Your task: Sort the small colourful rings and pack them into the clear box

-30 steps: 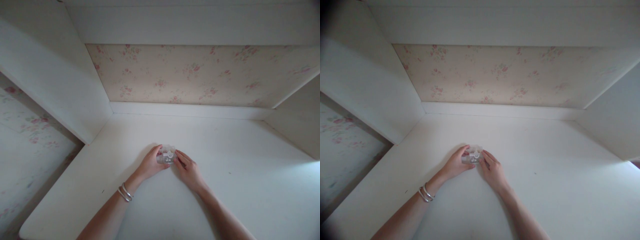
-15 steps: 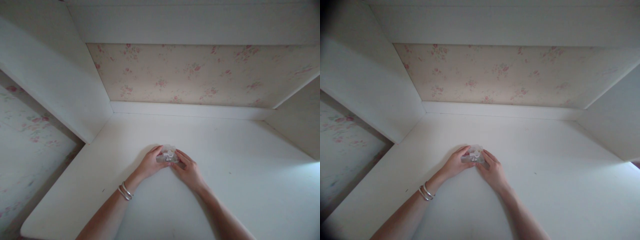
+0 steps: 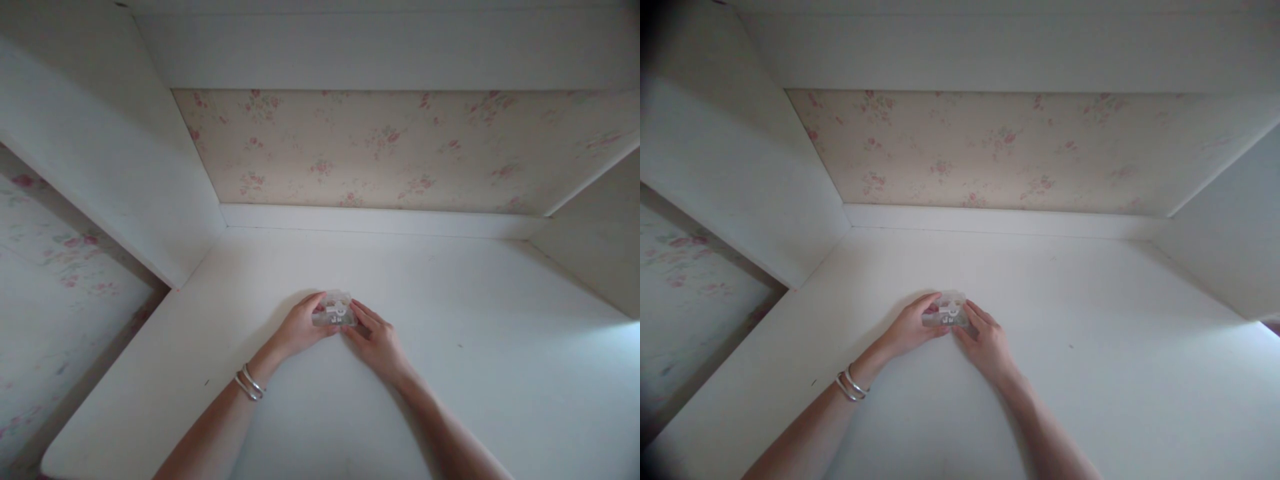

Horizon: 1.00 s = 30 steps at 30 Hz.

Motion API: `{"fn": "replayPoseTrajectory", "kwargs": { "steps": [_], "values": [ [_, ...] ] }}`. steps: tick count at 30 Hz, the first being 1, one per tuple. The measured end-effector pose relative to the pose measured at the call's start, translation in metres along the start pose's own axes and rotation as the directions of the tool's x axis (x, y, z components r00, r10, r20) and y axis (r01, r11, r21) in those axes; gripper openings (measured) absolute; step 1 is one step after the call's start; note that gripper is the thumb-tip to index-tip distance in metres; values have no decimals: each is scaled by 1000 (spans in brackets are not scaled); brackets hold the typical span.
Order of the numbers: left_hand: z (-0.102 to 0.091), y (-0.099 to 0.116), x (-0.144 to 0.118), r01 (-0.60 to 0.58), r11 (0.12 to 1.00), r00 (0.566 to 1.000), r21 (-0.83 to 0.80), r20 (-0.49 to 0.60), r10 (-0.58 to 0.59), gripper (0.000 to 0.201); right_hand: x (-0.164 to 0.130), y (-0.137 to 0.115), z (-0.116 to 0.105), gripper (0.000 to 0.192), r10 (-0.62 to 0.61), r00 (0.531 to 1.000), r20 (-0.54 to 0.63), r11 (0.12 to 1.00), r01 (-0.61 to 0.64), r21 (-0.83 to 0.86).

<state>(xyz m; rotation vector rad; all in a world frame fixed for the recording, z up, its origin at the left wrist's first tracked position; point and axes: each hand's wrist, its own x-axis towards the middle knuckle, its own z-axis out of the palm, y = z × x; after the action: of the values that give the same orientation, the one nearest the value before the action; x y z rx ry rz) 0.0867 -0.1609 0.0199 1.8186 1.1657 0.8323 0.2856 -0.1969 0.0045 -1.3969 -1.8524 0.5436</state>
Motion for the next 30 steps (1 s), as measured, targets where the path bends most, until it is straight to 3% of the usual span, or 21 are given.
{"fn": "replayPoseTrajectory", "kwargs": {
  "steps": [14,30],
  "values": [
    [0,-2,-1,16,1000,1000,-16,-7,-16,74,0,2,-1,47,-24,1000,-7,1000,24,14],
    [-2,0,-1,-55,997,998,53,22,54,73,0,2,-1,42,-26,999,-21,999,27,33]
  ]
}}
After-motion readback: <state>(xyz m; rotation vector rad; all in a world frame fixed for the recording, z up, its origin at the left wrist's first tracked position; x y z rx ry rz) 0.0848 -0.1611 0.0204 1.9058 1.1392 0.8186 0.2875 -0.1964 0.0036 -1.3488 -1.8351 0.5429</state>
